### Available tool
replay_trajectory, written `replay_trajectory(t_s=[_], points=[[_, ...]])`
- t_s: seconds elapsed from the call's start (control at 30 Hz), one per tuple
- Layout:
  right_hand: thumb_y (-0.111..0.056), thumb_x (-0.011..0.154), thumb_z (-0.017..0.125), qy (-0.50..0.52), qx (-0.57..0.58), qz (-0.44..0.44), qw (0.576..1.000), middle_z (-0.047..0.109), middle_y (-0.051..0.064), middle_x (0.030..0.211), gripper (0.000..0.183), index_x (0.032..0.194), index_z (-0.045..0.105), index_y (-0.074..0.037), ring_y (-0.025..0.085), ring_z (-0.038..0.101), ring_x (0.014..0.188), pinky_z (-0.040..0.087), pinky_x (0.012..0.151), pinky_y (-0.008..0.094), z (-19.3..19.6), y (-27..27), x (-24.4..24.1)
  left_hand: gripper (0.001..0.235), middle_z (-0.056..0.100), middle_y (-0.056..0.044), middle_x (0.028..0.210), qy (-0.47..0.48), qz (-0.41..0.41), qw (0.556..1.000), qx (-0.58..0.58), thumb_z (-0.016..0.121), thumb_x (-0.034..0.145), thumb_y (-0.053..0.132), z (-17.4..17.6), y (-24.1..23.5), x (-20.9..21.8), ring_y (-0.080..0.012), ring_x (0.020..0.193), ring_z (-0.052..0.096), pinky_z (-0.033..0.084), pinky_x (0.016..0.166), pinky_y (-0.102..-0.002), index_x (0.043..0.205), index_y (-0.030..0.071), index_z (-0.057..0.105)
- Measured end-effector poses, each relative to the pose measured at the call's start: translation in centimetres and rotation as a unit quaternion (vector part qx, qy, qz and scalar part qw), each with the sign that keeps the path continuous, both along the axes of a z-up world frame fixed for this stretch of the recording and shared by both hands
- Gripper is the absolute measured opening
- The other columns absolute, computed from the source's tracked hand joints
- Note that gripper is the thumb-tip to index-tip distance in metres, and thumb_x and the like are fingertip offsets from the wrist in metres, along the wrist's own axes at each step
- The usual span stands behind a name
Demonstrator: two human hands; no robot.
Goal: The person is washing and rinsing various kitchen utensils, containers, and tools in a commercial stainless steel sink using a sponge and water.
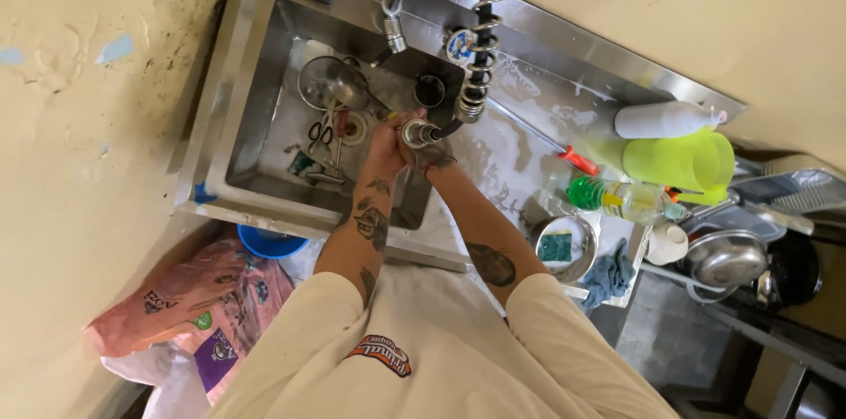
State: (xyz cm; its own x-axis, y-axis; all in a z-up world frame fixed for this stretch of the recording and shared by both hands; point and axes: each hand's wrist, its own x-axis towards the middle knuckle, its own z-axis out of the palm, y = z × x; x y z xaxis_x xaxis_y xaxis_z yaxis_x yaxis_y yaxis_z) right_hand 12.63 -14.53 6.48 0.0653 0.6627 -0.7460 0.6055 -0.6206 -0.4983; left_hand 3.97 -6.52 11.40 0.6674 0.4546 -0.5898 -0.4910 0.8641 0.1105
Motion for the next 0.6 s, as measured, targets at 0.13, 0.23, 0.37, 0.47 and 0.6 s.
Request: replay_trajectory(t_s=[0.13, 0.23, 0.37, 0.47, 0.6], points=[[-0.015, 0.099, 0.059, 0.038, -0.006, -0.037, 0.999, 0.066, -0.001, 0.076, 0.014, 0.108, 0.068, -0.013, 0.009, 0.061, 0.068, 0.051, 0.062, 0.024, -1.1, 2.1, 0.4, 0.035, 0.051, 0.003, 0.064, -0.044, -0.010, 0.999, 0.025, 0.051, 0.101, 0.023, 11.0, 0.2, -1.9, -0.0086, 0.063, 0.051, 0.047, 0.071, -0.027, 0.068, 0.011, 0.055], [-0.015, 0.098, 0.059, 0.059, -0.005, -0.068, 0.996, 0.065, -0.002, 0.075, 0.012, 0.106, 0.068, -0.013, 0.009, 0.059, 0.066, 0.049, 0.061, 0.023, -1.1, 2.2, 1.7, 0.040, 0.042, 0.007, 0.059, -0.060, -0.006, 0.998, 0.011, 0.049, 0.103, 0.025, 8.4, 0.3, -1.2, -0.0067, 0.056, 0.043, 0.043, 0.063, -0.026, 0.064, 0.016, 0.045], [-0.015, 0.097, 0.061, 0.084, -0.016, -0.116, 0.990, 0.063, -0.003, 0.073, 0.010, 0.103, 0.068, -0.013, 0.008, 0.056, 0.063, 0.046, 0.058, 0.021, -1.4, 0.1, 1.7, 0.027, 0.054, 0.000, 0.087, -0.016, 0.040, 0.997, -0.057, 0.052, 0.106, 0.032, 5.4, -0.6, -0.7, -0.0181, 0.087, 0.061, 0.051, 0.091, -0.041, 0.092, 0.009, 0.053], [-0.014, 0.096, 0.062, 0.106, -0.021, -0.145, 0.984, 0.062, -0.003, 0.071, 0.008, 0.101, 0.068, -0.014, 0.007, 0.053, 0.061, 0.044, 0.056, 0.020, -1.6, -0.4, 1.8, 0.027, 0.070, -0.027, 0.122, -0.046, 0.075, 0.991, -0.096, 0.049, 0.108, 0.028, -3.7, -0.3, 1.5, -0.0390, 0.112, 0.070, 0.053, 0.106, -0.055, 0.094, 0.005, 0.053], [-0.014, 0.095, 0.063, 0.128, -0.022, -0.177, 0.976, 0.061, -0.004, 0.070, 0.007, 0.099, 0.068, -0.014, 0.007, 0.051, 0.059, 0.042, 0.055, 0.019, -1.6, -1.7, 2.9, 0.028, 0.057, -0.026, 0.141, -0.123, 0.061, 0.986, -0.089, 0.054, 0.107, 0.031, -6.1, -0.1, 2.4, -0.0429, 0.137, 0.051, 0.038, 0.120, -0.056, 0.098, 0.005, 0.055]])
